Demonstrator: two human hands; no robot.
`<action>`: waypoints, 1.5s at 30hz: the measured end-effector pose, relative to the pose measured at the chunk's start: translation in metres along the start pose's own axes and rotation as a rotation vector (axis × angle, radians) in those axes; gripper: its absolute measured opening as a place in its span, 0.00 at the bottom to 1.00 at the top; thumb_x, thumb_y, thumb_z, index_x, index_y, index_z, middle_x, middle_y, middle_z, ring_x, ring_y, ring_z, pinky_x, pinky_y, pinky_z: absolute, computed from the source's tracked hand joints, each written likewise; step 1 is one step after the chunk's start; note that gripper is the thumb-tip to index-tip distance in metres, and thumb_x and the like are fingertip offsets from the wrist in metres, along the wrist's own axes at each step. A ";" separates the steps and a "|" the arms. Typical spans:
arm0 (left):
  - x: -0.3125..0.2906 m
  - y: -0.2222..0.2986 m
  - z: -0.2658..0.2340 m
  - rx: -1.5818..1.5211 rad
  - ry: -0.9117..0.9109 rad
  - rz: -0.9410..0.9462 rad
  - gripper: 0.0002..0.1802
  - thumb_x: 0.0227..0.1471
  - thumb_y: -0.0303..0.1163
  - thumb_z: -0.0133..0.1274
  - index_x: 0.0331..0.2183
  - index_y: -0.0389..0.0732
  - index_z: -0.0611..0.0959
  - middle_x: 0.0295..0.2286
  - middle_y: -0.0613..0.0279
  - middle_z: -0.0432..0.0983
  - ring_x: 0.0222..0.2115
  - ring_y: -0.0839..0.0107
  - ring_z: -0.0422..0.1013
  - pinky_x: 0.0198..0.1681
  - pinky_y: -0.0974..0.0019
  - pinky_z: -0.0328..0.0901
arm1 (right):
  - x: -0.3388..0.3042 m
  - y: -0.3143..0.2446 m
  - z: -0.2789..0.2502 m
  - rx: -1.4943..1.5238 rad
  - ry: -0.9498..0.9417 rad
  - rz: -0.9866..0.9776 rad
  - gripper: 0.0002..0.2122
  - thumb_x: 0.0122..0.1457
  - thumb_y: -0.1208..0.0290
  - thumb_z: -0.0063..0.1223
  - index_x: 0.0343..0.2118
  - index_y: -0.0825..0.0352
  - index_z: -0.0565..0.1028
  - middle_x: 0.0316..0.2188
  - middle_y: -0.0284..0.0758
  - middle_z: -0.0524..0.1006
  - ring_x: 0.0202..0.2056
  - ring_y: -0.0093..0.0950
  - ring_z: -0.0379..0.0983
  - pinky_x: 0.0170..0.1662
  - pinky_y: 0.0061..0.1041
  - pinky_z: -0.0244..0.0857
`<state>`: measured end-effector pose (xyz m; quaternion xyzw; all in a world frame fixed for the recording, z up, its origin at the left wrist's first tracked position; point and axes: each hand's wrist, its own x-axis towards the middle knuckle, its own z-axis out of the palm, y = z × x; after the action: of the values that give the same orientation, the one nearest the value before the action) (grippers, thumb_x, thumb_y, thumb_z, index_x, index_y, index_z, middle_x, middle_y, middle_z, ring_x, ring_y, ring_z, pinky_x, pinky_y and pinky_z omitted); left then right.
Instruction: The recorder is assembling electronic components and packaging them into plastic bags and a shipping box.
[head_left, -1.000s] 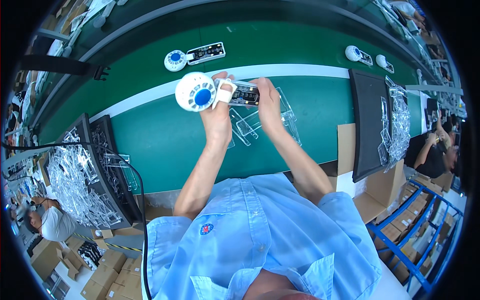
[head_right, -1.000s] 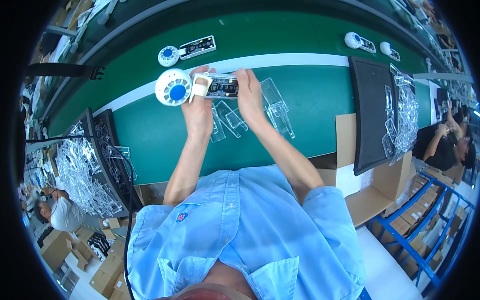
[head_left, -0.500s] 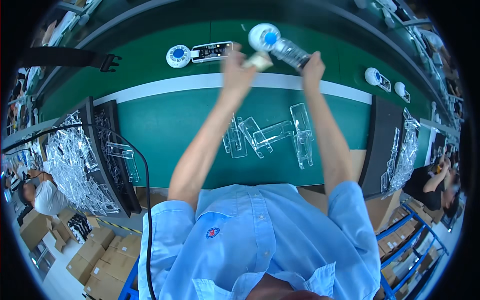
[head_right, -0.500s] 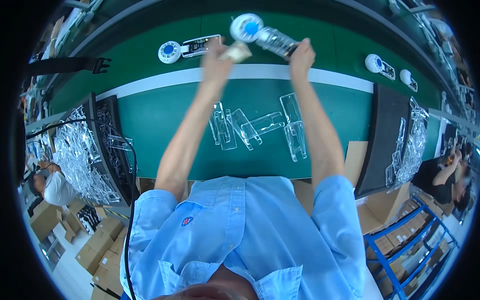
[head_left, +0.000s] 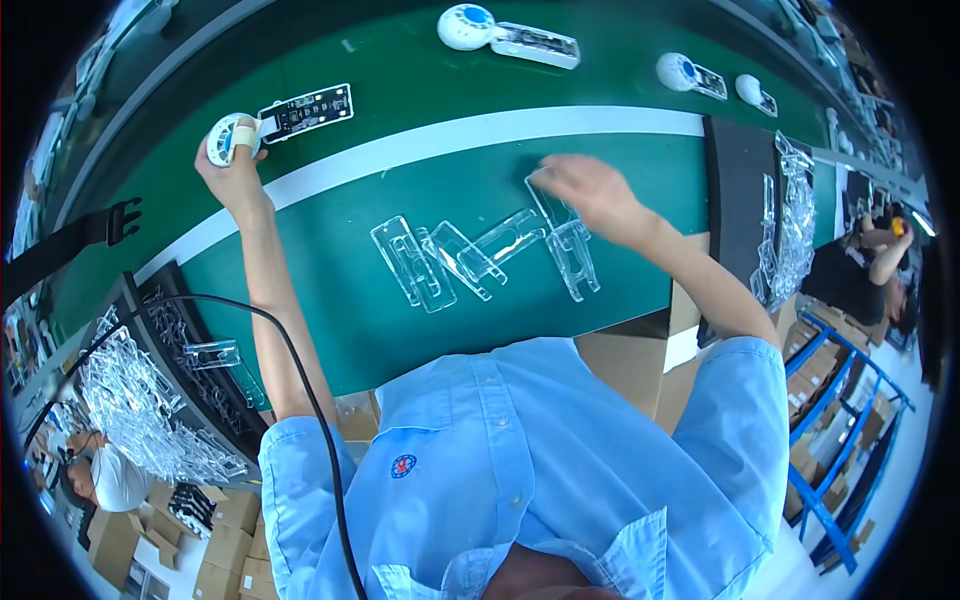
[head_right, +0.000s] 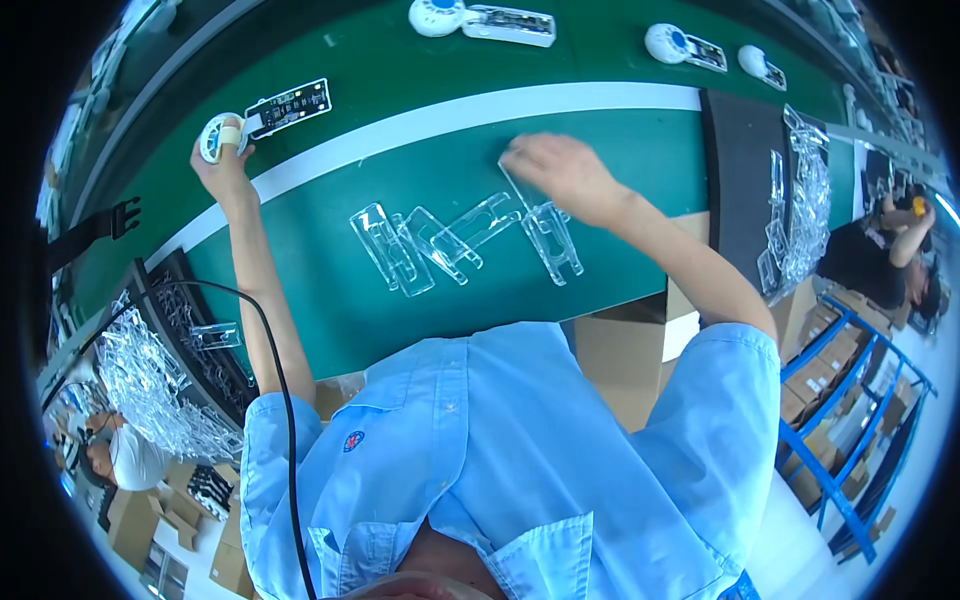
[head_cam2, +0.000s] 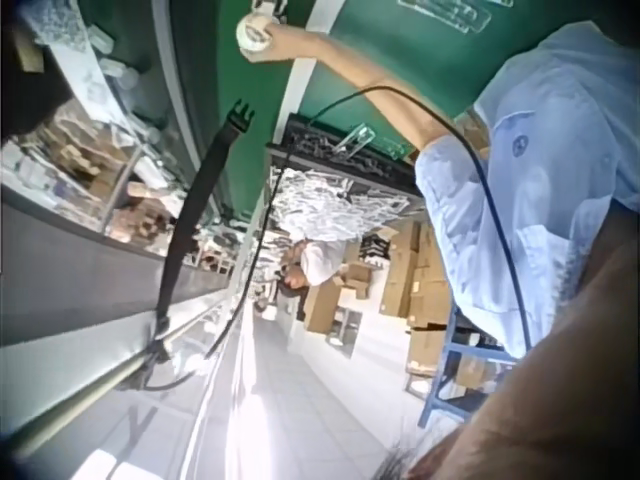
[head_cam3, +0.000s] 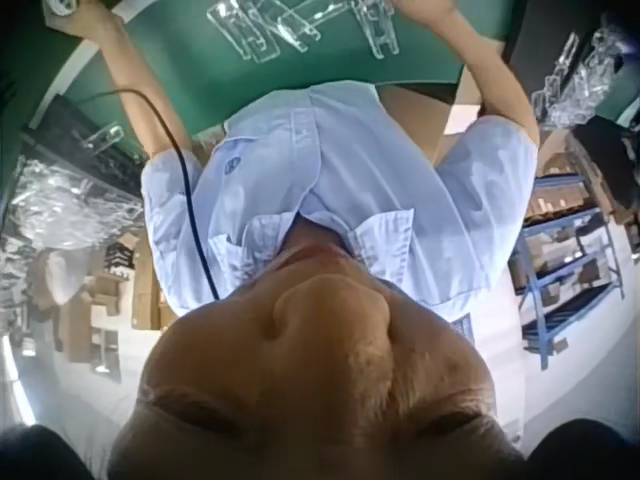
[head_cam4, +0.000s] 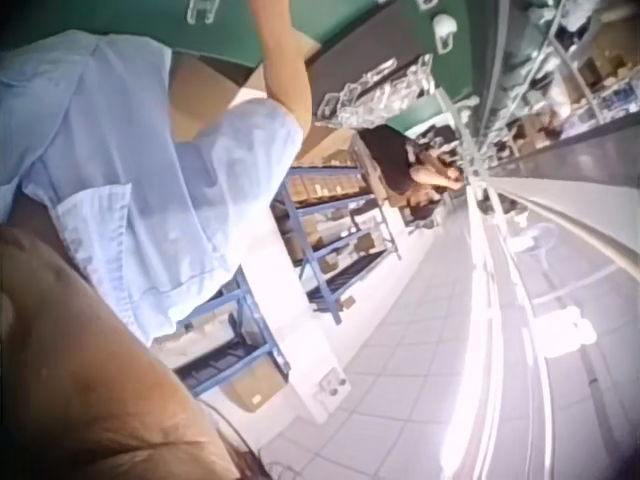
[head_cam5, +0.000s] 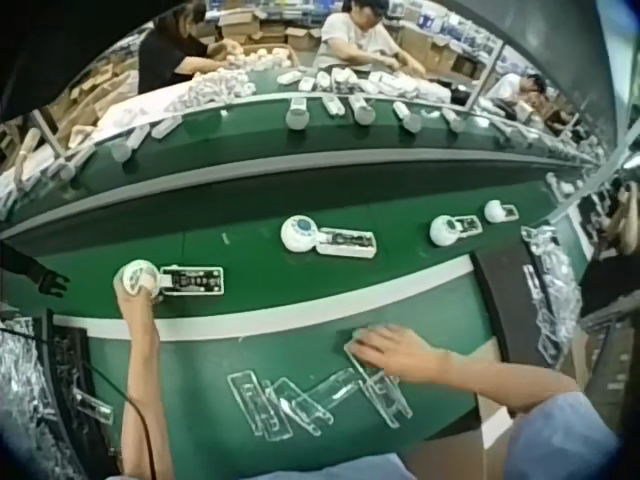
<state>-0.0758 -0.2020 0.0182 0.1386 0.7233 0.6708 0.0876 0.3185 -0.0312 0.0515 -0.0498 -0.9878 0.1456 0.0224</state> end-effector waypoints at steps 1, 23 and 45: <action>-0.009 0.010 0.008 -0.004 -0.009 0.003 0.37 0.42 0.36 0.64 0.48 0.31 0.63 0.37 0.51 0.70 0.34 0.66 0.72 0.30 0.66 0.71 | -0.007 -0.002 0.000 -0.004 0.004 0.009 0.22 0.45 0.84 0.47 0.46 0.62 0.69 0.46 0.38 0.70 0.48 0.36 0.67 0.49 0.33 0.65; -0.170 0.076 0.095 -0.604 -0.286 -0.487 0.31 0.49 0.39 0.56 0.48 0.37 0.61 0.38 0.54 0.68 0.38 0.58 0.71 0.43 0.56 0.69 | -0.053 -0.068 -0.096 -0.062 -0.067 0.621 0.23 0.51 0.62 0.54 0.50 0.62 0.66 0.29 0.40 0.71 0.33 0.41 0.72 0.38 0.37 0.66; -0.205 0.088 0.087 -0.783 -0.484 -0.418 0.30 0.51 0.44 0.53 0.49 0.35 0.64 0.41 0.55 0.68 0.42 0.62 0.70 0.48 0.61 0.63 | 0.019 -0.111 -0.008 0.188 0.580 0.441 0.31 0.46 0.66 0.60 0.55 0.64 0.63 0.35 0.41 0.70 0.35 0.38 0.67 0.38 0.36 0.62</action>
<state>0.1529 -0.1791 0.0864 0.0989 0.3888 0.8084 0.4306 0.2894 -0.1327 0.0917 -0.2982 -0.8883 0.2171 0.2738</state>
